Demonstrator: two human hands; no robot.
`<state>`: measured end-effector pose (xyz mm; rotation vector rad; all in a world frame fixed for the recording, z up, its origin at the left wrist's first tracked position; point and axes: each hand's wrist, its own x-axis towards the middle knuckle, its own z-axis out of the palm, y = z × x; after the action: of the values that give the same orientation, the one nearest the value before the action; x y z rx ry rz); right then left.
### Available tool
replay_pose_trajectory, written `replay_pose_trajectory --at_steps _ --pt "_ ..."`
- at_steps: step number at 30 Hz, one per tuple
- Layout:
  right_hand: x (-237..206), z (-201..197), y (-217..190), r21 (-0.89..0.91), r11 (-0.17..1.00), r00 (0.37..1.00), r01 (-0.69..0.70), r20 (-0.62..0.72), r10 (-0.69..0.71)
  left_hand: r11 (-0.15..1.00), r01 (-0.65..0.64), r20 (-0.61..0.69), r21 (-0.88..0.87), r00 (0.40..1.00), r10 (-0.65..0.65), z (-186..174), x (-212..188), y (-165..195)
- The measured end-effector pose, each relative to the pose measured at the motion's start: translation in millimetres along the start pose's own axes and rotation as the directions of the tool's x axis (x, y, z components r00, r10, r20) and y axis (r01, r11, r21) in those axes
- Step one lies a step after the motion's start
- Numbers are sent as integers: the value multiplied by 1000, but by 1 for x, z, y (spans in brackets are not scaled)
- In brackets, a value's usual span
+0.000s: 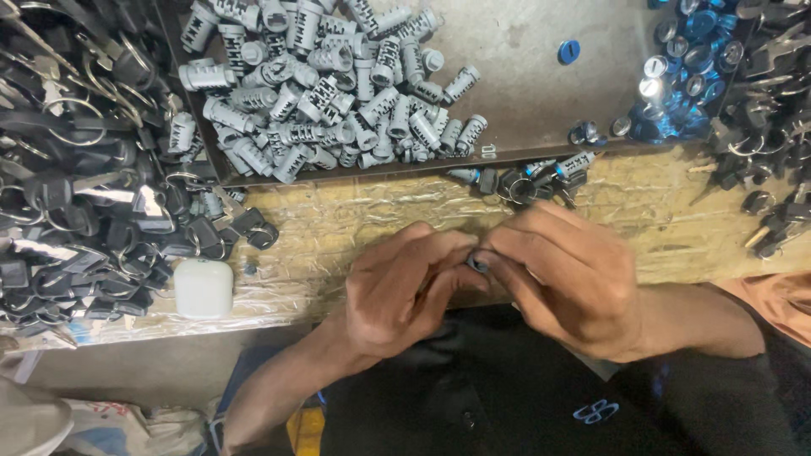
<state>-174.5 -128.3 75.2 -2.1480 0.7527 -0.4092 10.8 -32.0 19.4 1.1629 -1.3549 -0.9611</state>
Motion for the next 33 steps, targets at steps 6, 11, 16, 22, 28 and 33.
replay_pose_trajectory --at_steps 6,11,16,22,28,33 --pt "-19 9 9 124 992 998 -1 -62 9 979 187 -85 -76 977 -193 12 -2 4" --pt "-25 3 18 148 989 999 -31 32 26 949 284 -137 -136 944 -301 20 -3 -1" --pt "-3 -41 56 -112 976 973 -189 -156 171 919 356 -132 -167 916 -379 28 -4 -14" --pt "35 -46 94 -542 837 991 -81 -136 8 913 365 -142 -183 909 -392 29 -11 -25" --pt "33 -31 95 -677 711 979 -187 -188 79 855 405 -136 -323 875 -465 30 -17 -28" --pt "30 -44 91 -688 712 987 -143 -152 51 894 360 -157 -267 899 -409 29 -11 -26"
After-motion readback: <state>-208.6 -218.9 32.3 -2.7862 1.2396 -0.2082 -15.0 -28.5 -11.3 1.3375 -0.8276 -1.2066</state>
